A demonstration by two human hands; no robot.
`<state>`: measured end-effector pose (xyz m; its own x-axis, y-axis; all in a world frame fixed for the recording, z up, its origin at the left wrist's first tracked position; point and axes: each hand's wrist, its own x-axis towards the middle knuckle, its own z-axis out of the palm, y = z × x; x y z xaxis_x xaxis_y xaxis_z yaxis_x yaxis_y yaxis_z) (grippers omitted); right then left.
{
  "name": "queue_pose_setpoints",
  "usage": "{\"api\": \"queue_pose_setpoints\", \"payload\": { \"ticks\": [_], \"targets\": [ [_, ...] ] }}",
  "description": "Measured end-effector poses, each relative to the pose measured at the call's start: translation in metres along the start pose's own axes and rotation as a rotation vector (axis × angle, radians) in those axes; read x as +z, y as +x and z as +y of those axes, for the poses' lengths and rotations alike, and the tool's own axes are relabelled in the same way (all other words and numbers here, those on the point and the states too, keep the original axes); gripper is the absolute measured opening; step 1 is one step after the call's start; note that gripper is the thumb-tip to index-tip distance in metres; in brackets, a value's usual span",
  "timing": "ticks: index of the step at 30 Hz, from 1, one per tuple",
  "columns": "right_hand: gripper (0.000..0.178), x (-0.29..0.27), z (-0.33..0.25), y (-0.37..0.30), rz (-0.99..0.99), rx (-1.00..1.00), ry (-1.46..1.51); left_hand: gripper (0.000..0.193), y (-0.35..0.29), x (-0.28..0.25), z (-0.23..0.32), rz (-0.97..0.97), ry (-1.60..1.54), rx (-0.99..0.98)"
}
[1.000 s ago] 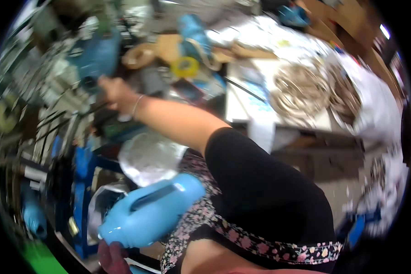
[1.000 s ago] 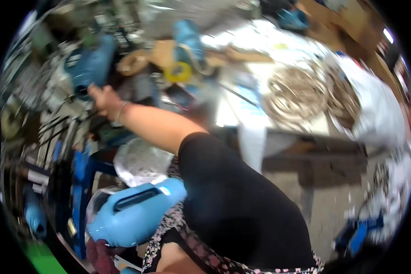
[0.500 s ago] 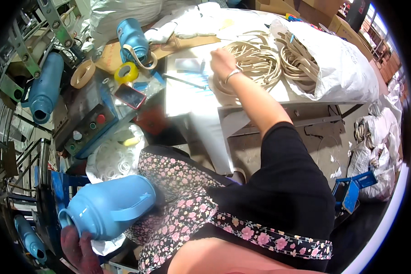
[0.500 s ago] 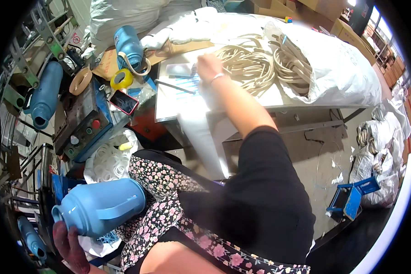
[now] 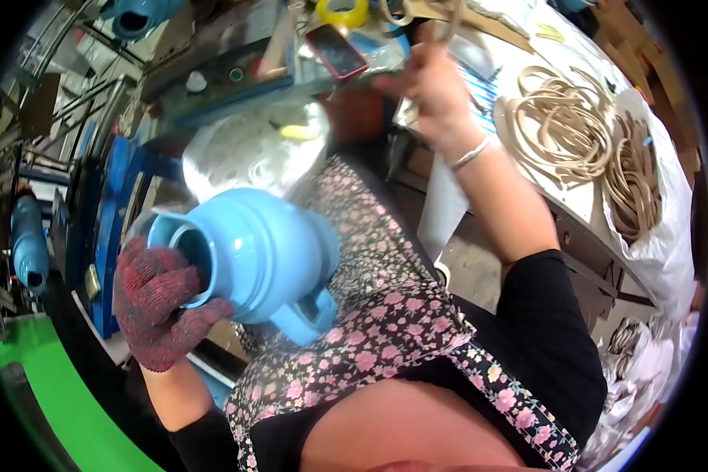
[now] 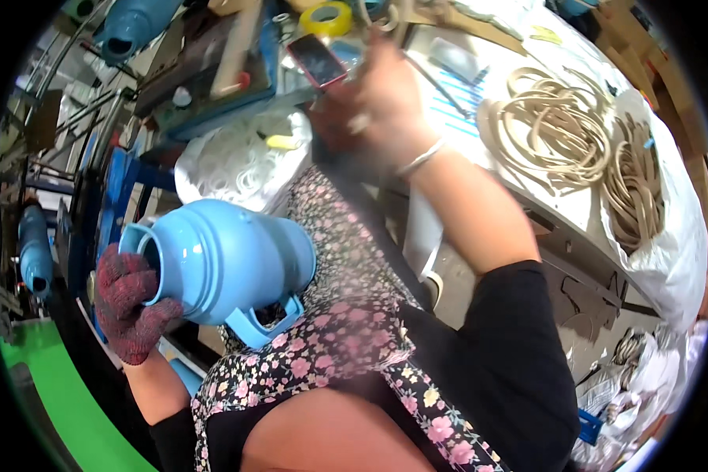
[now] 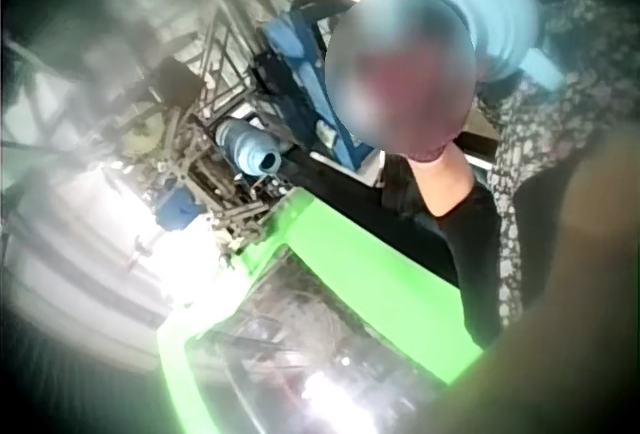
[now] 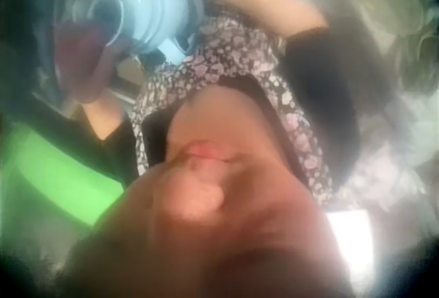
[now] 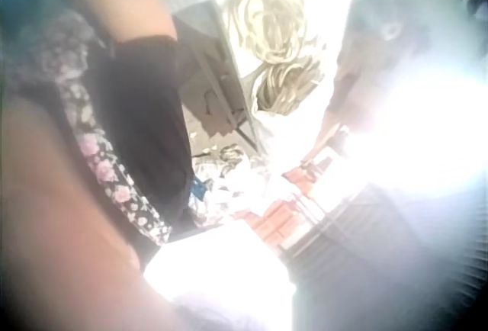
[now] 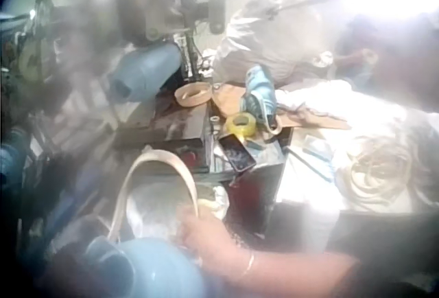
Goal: The person assembles thermoses by inserting components into the body, wiping the interior, and attaching handles and stickers.
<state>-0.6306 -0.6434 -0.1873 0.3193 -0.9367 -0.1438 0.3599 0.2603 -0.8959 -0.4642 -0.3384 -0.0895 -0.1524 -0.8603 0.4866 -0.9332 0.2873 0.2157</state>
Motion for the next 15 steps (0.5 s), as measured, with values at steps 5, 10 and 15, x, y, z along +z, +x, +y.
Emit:
{"api": "queue_pose_setpoints", "payload": {
  "ticks": [5, 10, 15],
  "targets": [
    [0.020, 0.105, 0.075, -0.076, -0.314, 0.535, 0.233, 0.027, -0.021, -0.004, -0.010, 0.007, 0.016, -0.113],
    [0.018, 0.115, 0.094, -0.078, -0.471, 0.529, 0.054, 0.028, -0.025, -0.003, -0.024, 0.019, -0.042, -0.101],
    [0.018, 0.134, 0.092, -0.075, -0.757, 0.399, -0.207, 0.038, -0.043, 0.007, -0.039, 0.242, -0.255, -0.240]
  ]
}}
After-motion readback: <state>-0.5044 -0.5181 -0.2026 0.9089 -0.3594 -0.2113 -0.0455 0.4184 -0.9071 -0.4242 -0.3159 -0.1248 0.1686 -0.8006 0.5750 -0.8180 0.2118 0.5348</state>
